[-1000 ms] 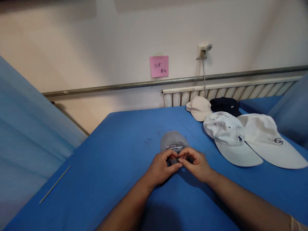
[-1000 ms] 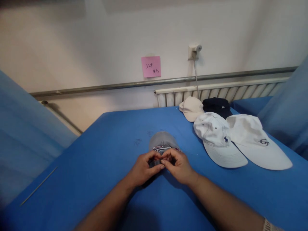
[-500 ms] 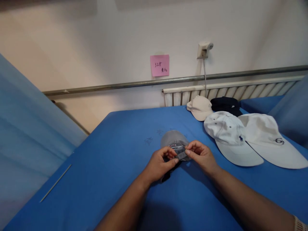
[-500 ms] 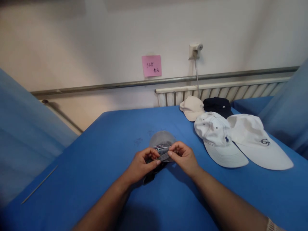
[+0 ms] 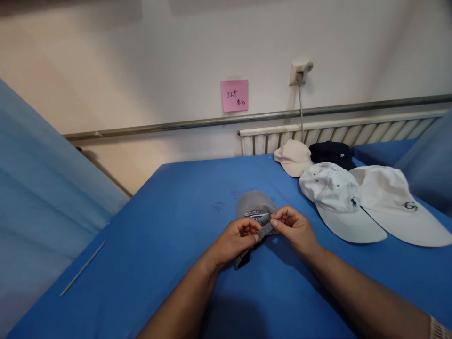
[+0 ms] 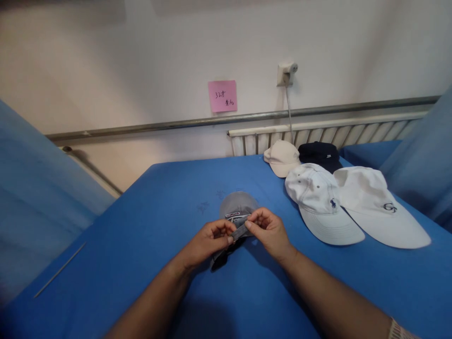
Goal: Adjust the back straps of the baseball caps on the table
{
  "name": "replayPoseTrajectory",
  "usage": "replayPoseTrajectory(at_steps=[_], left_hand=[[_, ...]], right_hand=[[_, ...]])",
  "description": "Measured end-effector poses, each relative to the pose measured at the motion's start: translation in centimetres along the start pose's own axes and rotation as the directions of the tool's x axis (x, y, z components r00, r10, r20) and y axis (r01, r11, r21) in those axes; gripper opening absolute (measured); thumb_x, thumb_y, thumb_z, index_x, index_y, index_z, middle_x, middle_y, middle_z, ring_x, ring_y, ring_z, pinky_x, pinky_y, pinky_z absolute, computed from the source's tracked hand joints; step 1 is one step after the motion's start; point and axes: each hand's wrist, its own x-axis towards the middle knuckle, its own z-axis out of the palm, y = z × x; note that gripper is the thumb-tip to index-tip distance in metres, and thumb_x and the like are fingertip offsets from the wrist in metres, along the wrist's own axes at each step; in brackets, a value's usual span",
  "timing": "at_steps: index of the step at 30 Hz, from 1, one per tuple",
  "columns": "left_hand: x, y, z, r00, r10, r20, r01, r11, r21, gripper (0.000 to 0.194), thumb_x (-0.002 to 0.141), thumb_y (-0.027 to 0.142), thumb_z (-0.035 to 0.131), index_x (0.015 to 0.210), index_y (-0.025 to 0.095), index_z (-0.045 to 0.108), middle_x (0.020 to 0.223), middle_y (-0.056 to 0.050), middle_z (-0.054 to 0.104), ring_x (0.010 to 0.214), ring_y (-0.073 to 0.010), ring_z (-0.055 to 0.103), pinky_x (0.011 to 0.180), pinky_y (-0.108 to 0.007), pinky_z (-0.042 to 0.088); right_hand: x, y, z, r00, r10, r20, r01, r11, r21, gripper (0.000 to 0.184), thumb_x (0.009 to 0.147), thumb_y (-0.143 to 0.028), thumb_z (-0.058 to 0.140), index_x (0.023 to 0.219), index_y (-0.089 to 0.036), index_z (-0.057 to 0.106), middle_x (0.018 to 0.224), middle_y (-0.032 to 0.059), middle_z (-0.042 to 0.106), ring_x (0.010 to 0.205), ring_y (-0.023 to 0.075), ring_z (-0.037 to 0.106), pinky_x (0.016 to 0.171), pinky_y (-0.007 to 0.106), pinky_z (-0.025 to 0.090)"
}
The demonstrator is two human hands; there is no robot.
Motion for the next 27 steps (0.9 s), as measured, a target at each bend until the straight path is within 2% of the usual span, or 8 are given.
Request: replayPoseTrajectory(at_steps=[6,9,11,13,17,22,27], left_hand=[[-0.09,0.28,-0.02,1.000,0.010,0.012,-0.010,1.000,0.011,0.015,0.072,0.023,0.072,0.081,0.016,0.063,0.070,0.002,0.054,0.062,-0.0089,0.046,0.059,-0.022,0.034],[-0.15,0.31,0.02,0.999,0.033,0.005,-0.033,0.997,-0.076,0.017,0.070,0.024,0.074,0.081,0.016,0.064,0.074,0.000,0.058,0.067,-0.0104,0.050,0.063,-0.023,0.038],[-0.17,0.29,0.05,0.999,0.053,-0.013,-0.054,0.989,-0.137,0.020,0.069,0.027,0.076,0.083,0.016,0.066,0.077,-0.001,0.059,0.070,-0.0109,0.052,0.066,-0.023,0.040],[-0.20,0.25,0.04,0.997,0.063,-0.033,-0.068,0.983,-0.173,0.022,0.069,0.029,0.078,0.084,0.016,0.066,0.076,-0.001,0.059,0.069,-0.0104,0.052,0.067,-0.023,0.041],[-0.32,0.26,-0.18,0.998,0.052,-0.023,-0.055,0.985,-0.165,0.023,0.068,0.031,0.081,0.080,0.016,0.067,0.074,0.000,0.059,0.069,-0.0100,0.052,0.068,-0.023,0.042],[-0.55,0.54,-0.62,0.999,0.037,0.002,-0.037,0.994,-0.098,0.028,0.070,0.039,0.079,0.082,0.016,0.069,0.076,-0.002,0.060,0.069,-0.0104,0.052,0.067,-0.023,0.041],[-0.40,0.62,-0.79,0.997,0.073,0.013,-0.071,0.994,-0.080,0.029,0.072,0.041,0.078,0.072,0.014,0.066,0.081,-0.004,0.061,0.072,-0.0109,0.053,0.068,-0.023,0.041]], right_hand=[[-0.09,0.05,-0.18,1.000,-0.011,0.000,0.011,1.000,-0.020,0.028,0.076,-0.043,0.074,0.080,-0.021,0.059,0.073,-0.0001,0.064,0.062,0.0122,0.057,0.058,0.026,0.050],[-0.38,-0.25,-0.04,0.991,-0.061,0.123,0.073,0.993,-0.096,0.028,0.079,-0.042,0.072,0.097,-0.022,0.063,0.090,0.0040,0.070,0.081,0.0179,0.065,0.076,0.034,0.055],[-0.52,-0.46,0.13,0.964,-0.113,0.241,0.159,0.970,-0.184,0.031,0.081,-0.039,0.071,0.107,-0.023,0.065,0.103,0.0061,0.070,0.096,0.0216,0.065,0.089,0.040,0.052],[-0.55,-0.56,0.30,0.931,-0.160,0.328,0.253,0.931,-0.264,0.027,0.083,-0.037,0.069,0.107,-0.024,0.067,0.105,0.0062,0.070,0.100,0.0228,0.064,0.093,0.043,0.050],[-0.41,-0.37,0.37,0.906,-0.220,0.361,0.337,0.890,-0.306,0.023,0.085,-0.035,0.067,0.106,-0.026,0.068,0.106,0.0063,0.070,0.103,0.0230,0.063,0.095,0.043,0.048],[-0.25,-0.28,0.00,0.895,-0.240,0.377,0.359,0.888,-0.287,0.026,0.083,-0.033,0.070,0.108,-0.026,0.067,0.105,0.0061,0.067,0.101,0.0218,0.063,0.092,0.041,0.049],[-0.09,-0.57,-0.23,0.897,-0.248,0.365,0.355,0.897,-0.263,0.022,0.083,-0.033,0.071,0.104,-0.026,0.067,0.099,0.0049,0.067,0.094,0.0203,0.063,0.086,0.038,0.051]])
